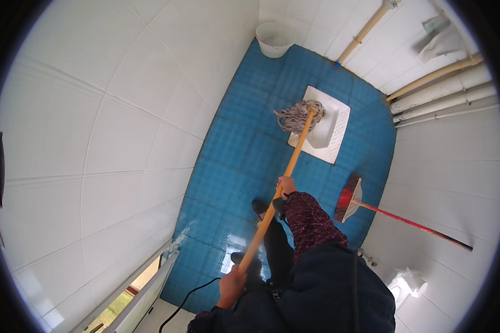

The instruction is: The person mops a blue tiled bathroom floor using a string mop and a metal basin of water. They repeatedly dip the mop, wring it, and mop different areas, including around a squat toilet and near a sink. The person also pours water from a white bucket onto the floor and uses a squeegee to push water toward the drain.

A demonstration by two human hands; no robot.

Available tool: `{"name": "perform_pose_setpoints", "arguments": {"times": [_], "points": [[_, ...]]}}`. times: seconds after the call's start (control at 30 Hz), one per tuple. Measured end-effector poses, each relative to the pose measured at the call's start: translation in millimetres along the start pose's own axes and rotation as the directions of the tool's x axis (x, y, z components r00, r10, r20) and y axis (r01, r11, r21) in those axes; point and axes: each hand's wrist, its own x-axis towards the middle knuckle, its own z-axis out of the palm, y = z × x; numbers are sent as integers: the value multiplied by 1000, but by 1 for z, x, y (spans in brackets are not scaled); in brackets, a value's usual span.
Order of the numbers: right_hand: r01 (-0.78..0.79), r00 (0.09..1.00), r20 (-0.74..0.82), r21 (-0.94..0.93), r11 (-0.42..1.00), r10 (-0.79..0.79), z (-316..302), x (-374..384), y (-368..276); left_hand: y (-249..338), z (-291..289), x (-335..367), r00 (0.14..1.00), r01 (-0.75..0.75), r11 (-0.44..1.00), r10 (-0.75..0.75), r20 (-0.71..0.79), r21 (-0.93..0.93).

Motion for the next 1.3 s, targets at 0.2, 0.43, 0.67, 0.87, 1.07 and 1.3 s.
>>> {"name": "perform_pose_setpoints", "arguments": {"times": [0.2,0.43,0.67,0.87,1.07,1.3], "points": [[77,991,-117,55,996,-70,6,-63,60,-72,22,-59,997,50,999,-49,53,-6],[-55,998,-39,-22,998,54,36,-174,219,-280,72,-169,996,74,996,-75,39,44],[269,841,538,-324,907,-57,88,-357,395,-415,74,-300,943,312,941,-324,80,129],[-711,631,367,-81,699,684,133,-421,467,-375,56,-343,904,411,890,-426,43,198],[851,295,946,-198,486,-132,73,-343,437,-299,33,-343,892,427,862,-452,32,272],[309,701,708,-191,932,-87,25,-254,329,-184,4,-300,914,369,864,-405,36,343]]}}
